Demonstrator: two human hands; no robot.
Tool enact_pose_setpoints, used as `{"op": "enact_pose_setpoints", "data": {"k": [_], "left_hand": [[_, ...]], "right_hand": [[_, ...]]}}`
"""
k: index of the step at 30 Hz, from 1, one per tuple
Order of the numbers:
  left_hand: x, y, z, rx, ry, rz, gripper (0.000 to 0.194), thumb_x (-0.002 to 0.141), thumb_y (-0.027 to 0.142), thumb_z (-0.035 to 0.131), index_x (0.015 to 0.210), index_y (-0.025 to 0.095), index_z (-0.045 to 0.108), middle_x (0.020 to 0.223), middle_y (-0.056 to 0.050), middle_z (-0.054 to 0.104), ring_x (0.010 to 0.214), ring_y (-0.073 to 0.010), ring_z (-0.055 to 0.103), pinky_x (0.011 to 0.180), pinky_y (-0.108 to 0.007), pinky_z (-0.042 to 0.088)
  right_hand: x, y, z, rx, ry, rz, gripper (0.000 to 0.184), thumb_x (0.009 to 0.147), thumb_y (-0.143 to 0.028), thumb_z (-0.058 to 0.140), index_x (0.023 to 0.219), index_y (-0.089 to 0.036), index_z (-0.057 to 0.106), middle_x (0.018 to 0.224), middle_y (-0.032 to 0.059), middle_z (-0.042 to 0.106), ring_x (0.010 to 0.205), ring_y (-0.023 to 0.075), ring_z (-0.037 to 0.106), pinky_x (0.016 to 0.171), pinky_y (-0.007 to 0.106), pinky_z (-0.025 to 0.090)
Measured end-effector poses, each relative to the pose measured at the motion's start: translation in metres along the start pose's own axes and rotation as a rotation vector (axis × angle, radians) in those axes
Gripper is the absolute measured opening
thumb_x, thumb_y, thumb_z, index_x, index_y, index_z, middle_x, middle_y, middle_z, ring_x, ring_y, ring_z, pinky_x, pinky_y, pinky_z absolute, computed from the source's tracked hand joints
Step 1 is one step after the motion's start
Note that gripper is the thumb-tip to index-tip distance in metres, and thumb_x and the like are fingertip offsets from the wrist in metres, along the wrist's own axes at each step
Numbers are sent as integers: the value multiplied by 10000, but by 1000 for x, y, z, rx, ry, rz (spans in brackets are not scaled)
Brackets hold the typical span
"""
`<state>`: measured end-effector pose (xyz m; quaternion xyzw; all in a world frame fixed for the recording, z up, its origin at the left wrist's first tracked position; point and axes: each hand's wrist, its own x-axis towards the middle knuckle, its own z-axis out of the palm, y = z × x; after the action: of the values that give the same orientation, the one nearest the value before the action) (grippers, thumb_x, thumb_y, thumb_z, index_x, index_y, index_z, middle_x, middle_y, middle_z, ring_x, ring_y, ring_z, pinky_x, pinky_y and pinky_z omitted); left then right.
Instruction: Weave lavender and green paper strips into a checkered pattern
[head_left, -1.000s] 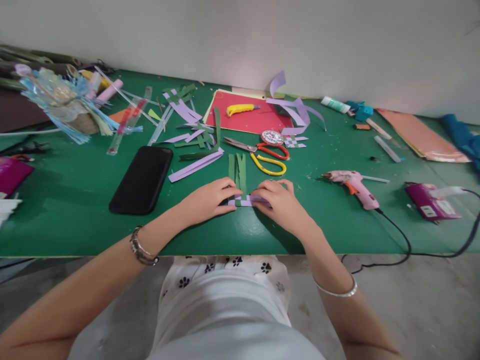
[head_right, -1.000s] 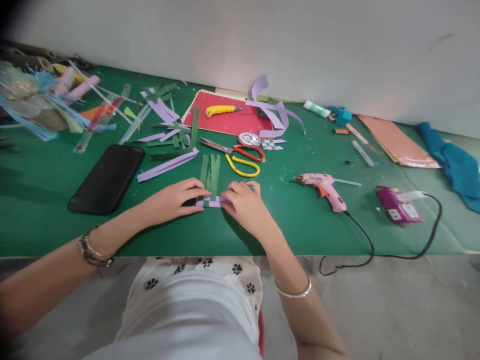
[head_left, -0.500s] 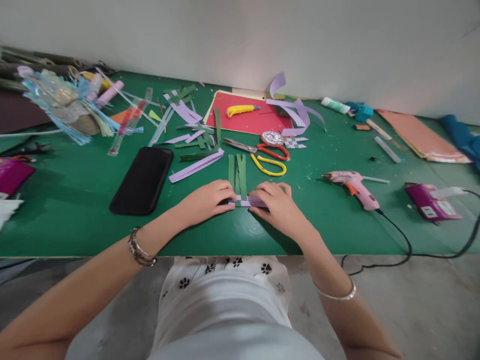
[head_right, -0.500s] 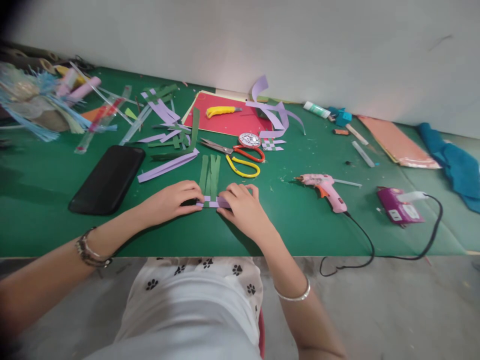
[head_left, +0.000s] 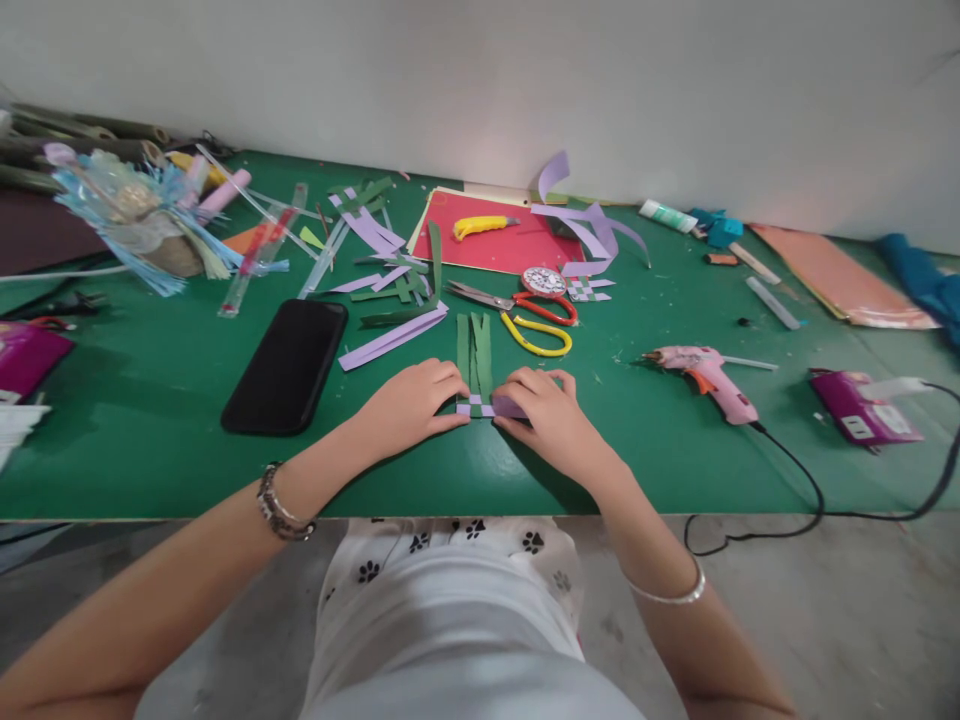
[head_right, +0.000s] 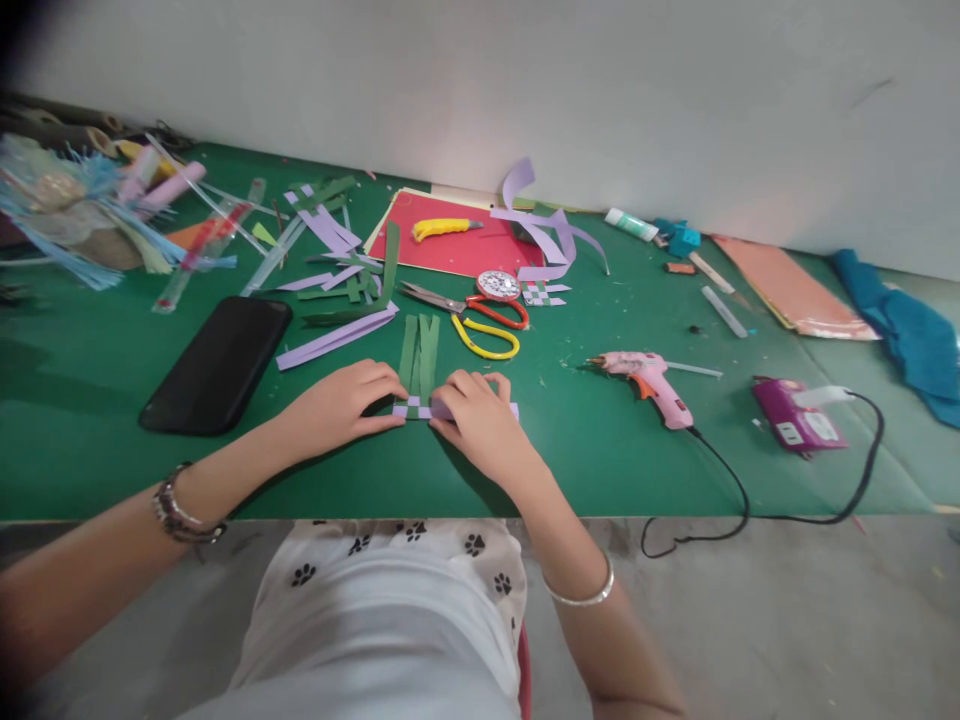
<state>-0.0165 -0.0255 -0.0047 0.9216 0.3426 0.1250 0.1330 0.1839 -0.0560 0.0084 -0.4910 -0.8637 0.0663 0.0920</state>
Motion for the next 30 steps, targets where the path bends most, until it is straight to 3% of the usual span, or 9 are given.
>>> {"op": "enact_pose_setpoints", "data": {"k": [4, 7, 10, 13, 18, 22, 26, 28, 30], "left_hand": [[-1, -5, -11, 76, 14, -56, 256, 835, 356, 536, 947, 136, 601, 920, -73, 612, 866, -211, 562, 755, -318, 442], [-5, -14, -28, 312, 124, -317, 291, 850, 354, 503, 1000, 124, 600, 970, -109, 619, 912, -258, 561, 729, -345, 443], [-9, -24, -42, 501, 79, -516, 310, 834, 351, 516, 1013, 115, 608, 980, -131, 619, 937, -296, 556, 655, -340, 441], [-11, -31, -44, 449, -36, -572, 250, 818, 319, 534, 973, 142, 620, 970, -99, 629, 888, -257, 585, 625, -299, 441], [-12, -35, -37, 265, -40, -625, 161, 827, 234, 478, 871, 172, 620, 886, -53, 622, 786, -193, 609, 592, -257, 442], [-16, -36, -34, 300, 42, -564, 226, 823, 230, 473, 993, 136, 590, 976, -97, 605, 904, -234, 588, 693, -302, 475], [-14, -26, -27, 253, 140, -262, 318, 873, 264, 408, 1123, 117, 538, 1159, -119, 563, 1073, -233, 516, 910, -363, 417], [-12, -18, -21, 194, 77, -61, 353, 903, 299, 365, 1184, 139, 508, 1255, -106, 519, 1171, -220, 453, 991, -376, 352], [-11, -9, -14, 156, -22, 52, 397, 918, 359, 342, 1254, 184, 459, 1336, -85, 459, 1235, -211, 395, 1029, -392, 303]], "right_hand": [[-1, 1, 0, 30, 10, 6, 107, 826, -259, 525, 898, -200, 579, 923, 32, 595, 893, 182, 534, 848, 341, 237], [-1, 2, -2, 68, 22, 2, 133, 816, -273, 540, 919, -198, 576, 953, 30, 617, 892, 179, 551, 864, 349, 231], [-1, 2, -6, 107, 17, 10, 143, 811, -273, 546, 926, -193, 574, 958, 25, 636, 887, 172, 568, 894, 359, 219], [1, 2, -10, 126, 2, 20, 144, 820, -278, 529, 928, -193, 574, 948, 26, 646, 884, 170, 578, 912, 374, 212], [3, 2, -15, 127, -23, 36, 131, 833, -264, 500, 916, -195, 575, 928, 30, 651, 868, 172, 583, 912, 395, 234], [6, 4, -16, 132, -37, 34, 149, 846, -249, 473, 937, -190, 577, 936, 41, 648, 871, 174, 584, 914, 407, 272], [12, 10, -13, 60, -18, -43, 370, 834, -61, 333, 1094, -204, 554, 1129, 84, 596, 1028, 192, 542, 899, 408, 331], [15, 13, -10, 3, -31, -113, 507, 788, 15, 291, 1176, -218, 521, 1244, 91, 532, 1124, 198, 492, 919, 422, 342], [18, 16, -7, -44, -50, -158, 540, 777, 23, 293, 1210, -217, 507, 1310, 100, 478, 1187, 207, 446, 946, 437, 346]]}}
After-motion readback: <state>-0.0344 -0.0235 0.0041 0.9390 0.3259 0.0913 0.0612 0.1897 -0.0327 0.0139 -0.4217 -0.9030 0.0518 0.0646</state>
